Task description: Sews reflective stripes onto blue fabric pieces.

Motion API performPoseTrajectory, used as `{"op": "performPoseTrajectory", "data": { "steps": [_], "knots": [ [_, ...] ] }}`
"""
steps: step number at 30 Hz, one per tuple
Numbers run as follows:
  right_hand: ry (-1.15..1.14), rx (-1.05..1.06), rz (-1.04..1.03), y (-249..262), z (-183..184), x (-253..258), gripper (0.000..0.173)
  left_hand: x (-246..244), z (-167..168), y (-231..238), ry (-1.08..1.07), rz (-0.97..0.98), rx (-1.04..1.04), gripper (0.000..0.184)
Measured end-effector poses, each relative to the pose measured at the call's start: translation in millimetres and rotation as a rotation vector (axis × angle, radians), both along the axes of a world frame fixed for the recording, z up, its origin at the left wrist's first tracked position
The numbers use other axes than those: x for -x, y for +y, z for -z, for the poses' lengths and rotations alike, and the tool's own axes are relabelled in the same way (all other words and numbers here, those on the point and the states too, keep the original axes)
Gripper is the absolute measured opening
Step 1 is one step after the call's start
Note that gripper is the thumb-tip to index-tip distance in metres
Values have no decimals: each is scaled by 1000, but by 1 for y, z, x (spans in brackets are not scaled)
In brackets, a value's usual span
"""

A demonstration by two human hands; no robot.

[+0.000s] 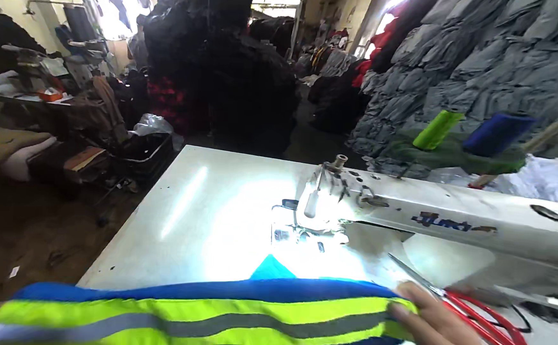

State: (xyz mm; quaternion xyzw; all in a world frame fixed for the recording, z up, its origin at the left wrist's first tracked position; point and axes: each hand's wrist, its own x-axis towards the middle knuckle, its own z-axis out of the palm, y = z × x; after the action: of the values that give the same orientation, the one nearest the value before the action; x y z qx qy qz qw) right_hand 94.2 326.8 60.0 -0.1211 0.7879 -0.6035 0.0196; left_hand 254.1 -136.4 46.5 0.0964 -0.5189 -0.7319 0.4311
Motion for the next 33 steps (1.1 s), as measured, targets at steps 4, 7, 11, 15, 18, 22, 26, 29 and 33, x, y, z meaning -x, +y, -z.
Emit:
{"op": "performPoseTrajectory", "data": {
  "steps": [4, 7, 11, 15, 18, 22, 26, 29, 33],
  "knots": [
    [215, -107, 311, 88, 13, -23, 19, 96, 54, 23, -79, 231, 664, 29],
    [142, -656, 342, 113, 38, -26, 32, 120, 84, 50, -493, 209, 1157, 24],
    [224, -918, 295, 70, 51, -25, 43, 113, 46, 91, -764, 132, 1308, 32],
    [409, -826, 55, -47, 63, -29, 45, 118, 32, 194, -607, 230, 1481, 25],
    [280, -895, -85, -86, 83, -22, 50, 126, 67, 241, -739, 363, 1521, 45],
    [233, -1049, -34, -45, 90, -21, 65, 129, 91, 194, -851, 136, 1591, 46],
    [247, -1095, 89, 25, 97, -23, 64, 119, 87, 117, -1031, 79, 1487, 59],
    [291, -1159, 169, 61, 106, -24, 70, 114, 88, 78, -1061, 51, 1412, 61],
    [422, -1014, 365, 103, 96, -40, 48, 105, 82, 60, -971, 9, 1262, 49]
  ]
}}
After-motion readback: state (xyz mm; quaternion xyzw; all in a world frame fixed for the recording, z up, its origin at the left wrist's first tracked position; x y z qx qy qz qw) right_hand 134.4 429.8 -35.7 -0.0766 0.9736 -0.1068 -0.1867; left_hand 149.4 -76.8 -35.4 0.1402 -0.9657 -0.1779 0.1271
